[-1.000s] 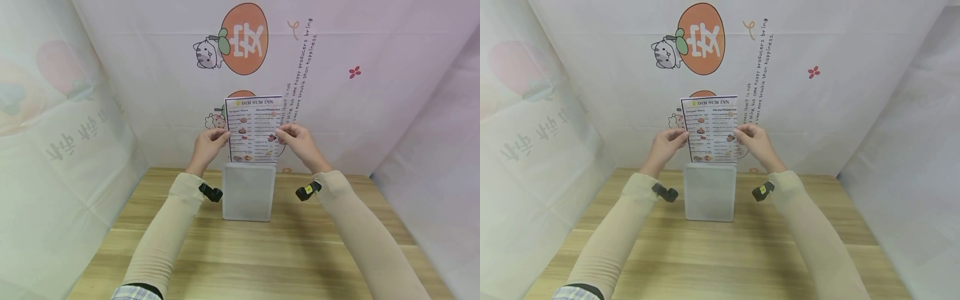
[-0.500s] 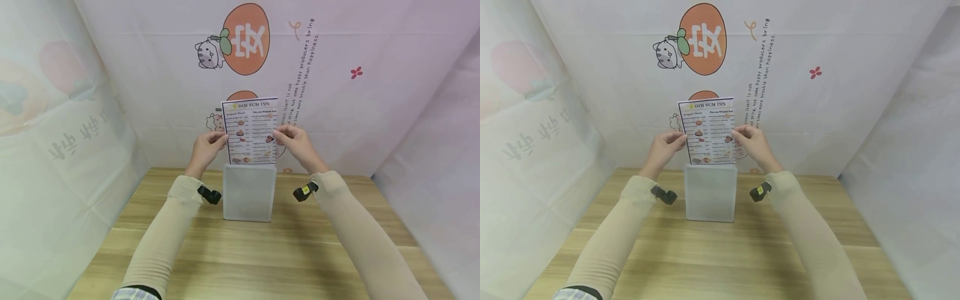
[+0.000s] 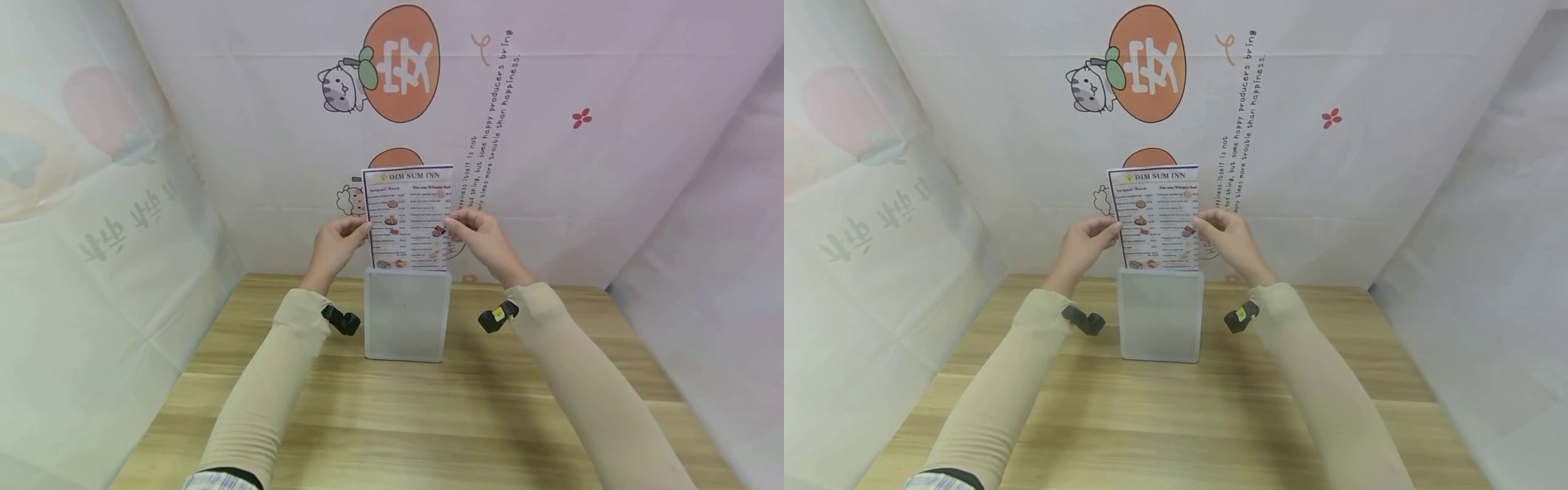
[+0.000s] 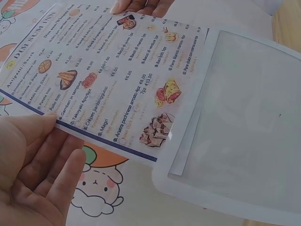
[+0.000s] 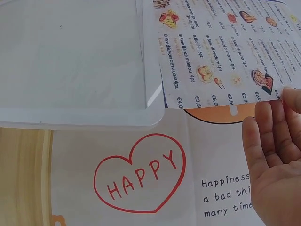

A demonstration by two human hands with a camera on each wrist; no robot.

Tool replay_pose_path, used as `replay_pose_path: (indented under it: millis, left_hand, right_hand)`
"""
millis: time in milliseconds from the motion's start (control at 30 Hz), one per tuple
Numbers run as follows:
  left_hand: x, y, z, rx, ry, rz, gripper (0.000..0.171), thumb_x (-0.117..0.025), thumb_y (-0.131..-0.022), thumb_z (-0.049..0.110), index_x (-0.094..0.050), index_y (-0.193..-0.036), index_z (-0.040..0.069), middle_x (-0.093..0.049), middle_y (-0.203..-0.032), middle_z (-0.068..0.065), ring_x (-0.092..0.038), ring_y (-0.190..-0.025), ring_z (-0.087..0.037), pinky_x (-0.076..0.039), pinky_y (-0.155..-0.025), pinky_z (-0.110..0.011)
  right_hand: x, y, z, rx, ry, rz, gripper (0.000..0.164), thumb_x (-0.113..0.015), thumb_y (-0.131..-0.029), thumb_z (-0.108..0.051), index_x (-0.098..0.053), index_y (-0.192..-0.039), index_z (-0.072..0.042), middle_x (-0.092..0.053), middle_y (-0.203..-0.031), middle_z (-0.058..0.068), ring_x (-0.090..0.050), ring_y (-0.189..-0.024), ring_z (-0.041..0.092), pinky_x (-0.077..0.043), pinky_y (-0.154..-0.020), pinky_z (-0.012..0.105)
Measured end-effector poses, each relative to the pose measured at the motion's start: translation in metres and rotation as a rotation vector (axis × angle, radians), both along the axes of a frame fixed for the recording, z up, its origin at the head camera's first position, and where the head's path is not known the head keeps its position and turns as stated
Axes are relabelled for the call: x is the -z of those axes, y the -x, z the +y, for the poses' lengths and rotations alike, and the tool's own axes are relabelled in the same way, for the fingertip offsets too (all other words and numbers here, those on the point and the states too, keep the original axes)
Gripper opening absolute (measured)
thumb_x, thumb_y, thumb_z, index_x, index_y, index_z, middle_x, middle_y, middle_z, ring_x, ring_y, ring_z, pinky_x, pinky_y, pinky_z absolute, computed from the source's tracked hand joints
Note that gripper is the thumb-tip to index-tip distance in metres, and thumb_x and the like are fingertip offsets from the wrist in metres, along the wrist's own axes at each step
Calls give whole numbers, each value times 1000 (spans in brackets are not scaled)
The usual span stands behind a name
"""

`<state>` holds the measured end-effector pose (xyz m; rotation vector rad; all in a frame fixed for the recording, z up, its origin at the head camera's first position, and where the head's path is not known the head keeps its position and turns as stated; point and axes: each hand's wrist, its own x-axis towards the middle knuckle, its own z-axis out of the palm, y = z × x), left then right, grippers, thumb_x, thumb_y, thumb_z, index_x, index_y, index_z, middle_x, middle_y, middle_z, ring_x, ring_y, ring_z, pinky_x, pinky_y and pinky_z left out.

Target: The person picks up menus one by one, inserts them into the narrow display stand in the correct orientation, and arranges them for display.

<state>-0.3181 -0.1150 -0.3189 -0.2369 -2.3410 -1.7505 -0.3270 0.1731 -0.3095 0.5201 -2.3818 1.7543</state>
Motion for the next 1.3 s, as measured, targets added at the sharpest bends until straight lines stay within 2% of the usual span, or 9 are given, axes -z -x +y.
replay_pose_path:
  millis: [267,667,933,1300]
  left_hand:
    - [2,-2,1,1,22,-7,34,-67,-98,34,-71,-121,10,-70,-113,-5,-66,-106,-25,-54,-90,-30]
    - [10,-3,2,1,26,-20,29,-68,-97,34,-73,-116,12,-71,-107,-1,-65,-101,-18,-53,-92,-34]
    - [16,-4,2,5,43,-27,30,-67,-98,35,-73,-117,13,-71,-109,0,-64,-104,-17,-51,-96,-37]
    - [21,-7,1,9,66,-12,31,-67,-98,36,-73,-116,12,-71,-108,-2,-64,-103,-19,-50,-95,-40]
  right_hand:
    - [5,-1,0,15,-5,-21,35,-64,-100,-34,-65,-116,-3,-66,-106,10,-60,-99,28,-52,-89,32]
    - [13,-3,1,27,-32,-65,32,-61,-102,-31,-64,-118,-3,-65,-107,11,-59,-101,28,-51,-87,30]
    - [21,-3,3,15,-47,-48,39,-61,-101,-38,-64,-119,-3,-65,-109,12,-60,-103,31,-51,-90,32]
    - [29,-5,3,24,-26,-71,38,-61,-100,-40,-63,-117,-5,-64,-108,11,-61,-101,24,-48,-97,42]
